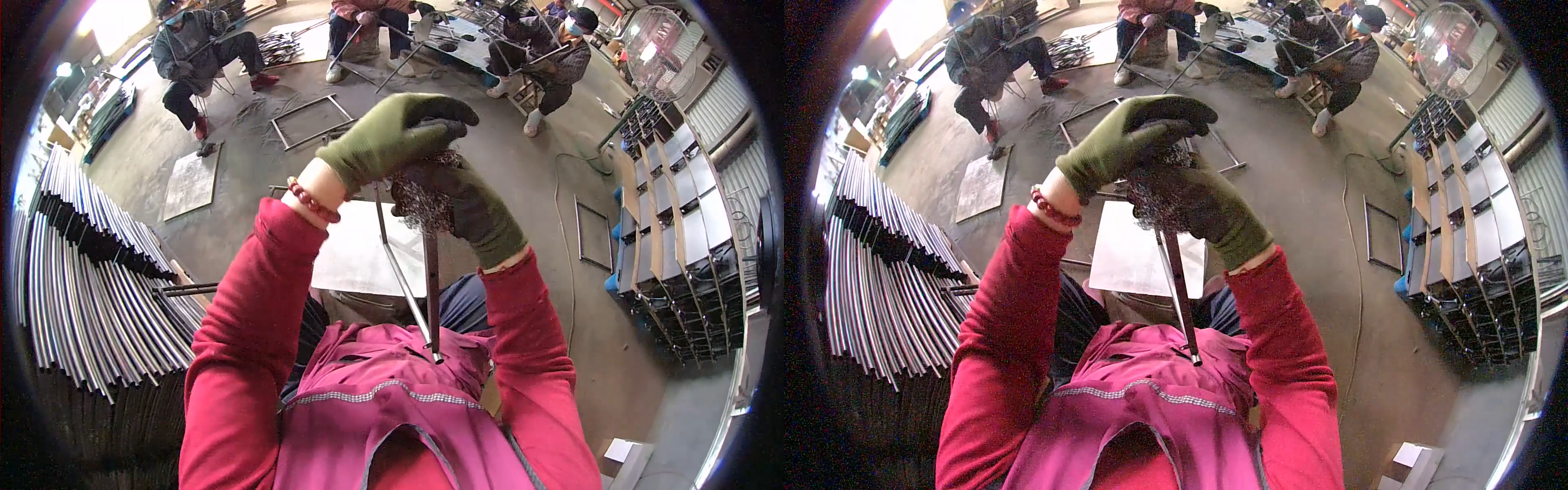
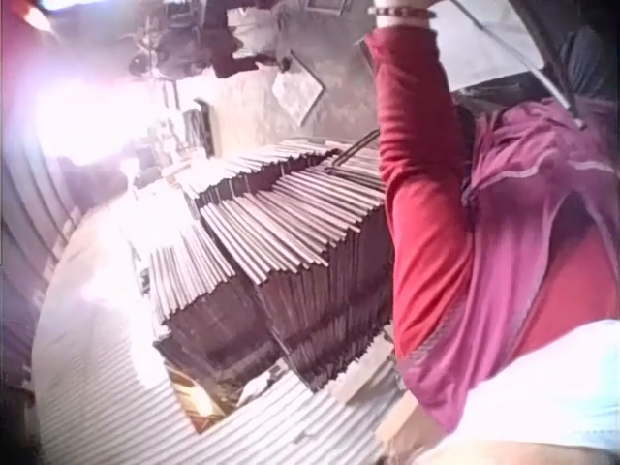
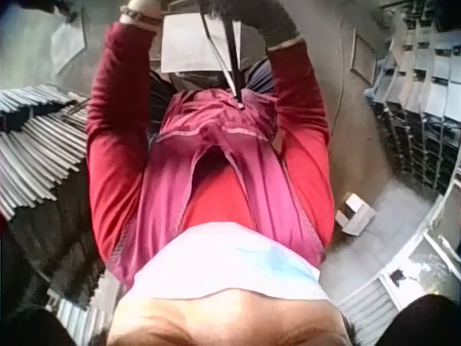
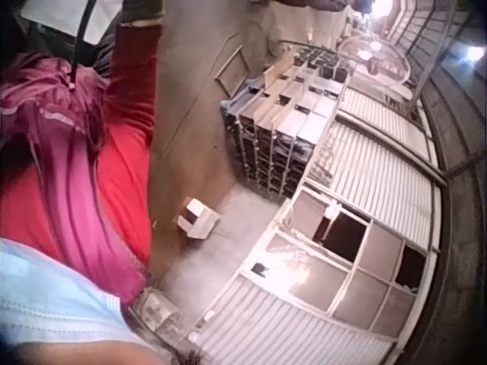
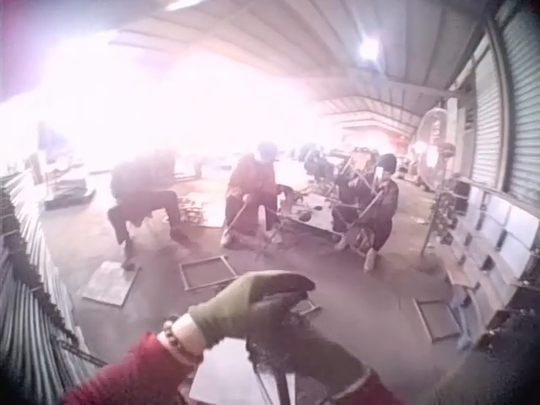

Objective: Clean or polish metal furniture frames using steel wool to remove residues or prepare for further finishing.

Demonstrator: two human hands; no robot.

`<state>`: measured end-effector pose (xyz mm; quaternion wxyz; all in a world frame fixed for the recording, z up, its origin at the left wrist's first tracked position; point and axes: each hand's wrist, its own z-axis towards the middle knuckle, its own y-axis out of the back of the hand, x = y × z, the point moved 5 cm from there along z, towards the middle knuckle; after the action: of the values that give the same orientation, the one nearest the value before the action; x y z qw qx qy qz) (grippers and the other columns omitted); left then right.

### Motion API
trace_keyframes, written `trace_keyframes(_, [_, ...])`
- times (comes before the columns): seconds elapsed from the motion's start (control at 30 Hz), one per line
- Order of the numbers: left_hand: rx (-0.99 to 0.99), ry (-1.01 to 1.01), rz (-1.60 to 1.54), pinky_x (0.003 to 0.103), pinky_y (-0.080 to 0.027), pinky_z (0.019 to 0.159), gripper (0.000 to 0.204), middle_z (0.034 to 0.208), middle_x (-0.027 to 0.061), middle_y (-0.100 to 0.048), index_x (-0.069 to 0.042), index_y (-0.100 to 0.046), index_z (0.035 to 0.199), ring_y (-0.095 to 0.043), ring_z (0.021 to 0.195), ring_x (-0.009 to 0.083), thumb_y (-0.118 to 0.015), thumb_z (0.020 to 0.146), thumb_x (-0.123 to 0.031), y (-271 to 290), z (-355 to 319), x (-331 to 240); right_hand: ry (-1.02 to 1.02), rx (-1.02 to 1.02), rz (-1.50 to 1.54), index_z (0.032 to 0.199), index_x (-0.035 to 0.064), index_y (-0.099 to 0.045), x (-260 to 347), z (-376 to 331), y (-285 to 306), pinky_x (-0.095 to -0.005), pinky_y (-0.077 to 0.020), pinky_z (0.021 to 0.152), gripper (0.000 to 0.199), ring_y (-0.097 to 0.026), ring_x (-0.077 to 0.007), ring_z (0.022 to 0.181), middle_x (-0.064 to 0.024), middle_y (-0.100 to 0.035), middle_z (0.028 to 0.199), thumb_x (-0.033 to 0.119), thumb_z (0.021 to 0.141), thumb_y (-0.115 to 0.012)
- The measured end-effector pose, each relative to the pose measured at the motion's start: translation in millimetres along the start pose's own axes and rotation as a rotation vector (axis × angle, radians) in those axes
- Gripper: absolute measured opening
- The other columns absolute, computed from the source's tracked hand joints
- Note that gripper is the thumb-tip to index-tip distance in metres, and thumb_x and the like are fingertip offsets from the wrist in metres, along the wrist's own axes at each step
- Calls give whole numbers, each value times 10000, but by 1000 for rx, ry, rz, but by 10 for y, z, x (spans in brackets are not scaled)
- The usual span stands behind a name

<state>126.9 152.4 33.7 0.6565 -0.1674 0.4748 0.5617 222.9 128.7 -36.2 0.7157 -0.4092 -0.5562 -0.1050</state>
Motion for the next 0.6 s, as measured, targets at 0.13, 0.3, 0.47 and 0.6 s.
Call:
trace_keyframes(0.13, [74,-8,-37,261,-477,775,300,920,87,-650,2,-607,1056,-598,840,135,-493,868,-201,141,40,112,-84,-57,-82,982,35,-587,-280,-156,74,-222,-469,568,214,-555,-99,651,-20,-585,779,204,852,-610])
trace_keyframes(0.3, [-12,-6,-52,269,-453,812,361,1021,110,-630,39,-573,1114,-593,871,156,-439,905,-224,497,38,152,-313,-89,-42,971,33,-570,-1097,-1154,261,-215,-447,562,256,-541,-79,649,-5,-592,793,171,788,-684])
trace_keyframes(0.47, [65,-14,3,284,-449,855,323,1032,93,-631,2,-575,1107,-584,948,160,-519,884,-224,13,-26,25,-129,48,83,991,19,-565,-752,-713,191,-249,-486,560,306,-574,-121,627,-54,-605,796,202,782,-692])
trace_keyframes(0.6, [181,10,-24,287,-450,846,280,1012,111,-635,-6,-599,1072,-594,909,168,-531,866,-182,-280,-44,-170,302,132,-449,998,38,-570,-97,-118,166,-290,-514,710,249,-596,-139,761,-45,-620,859,217,831,-615])
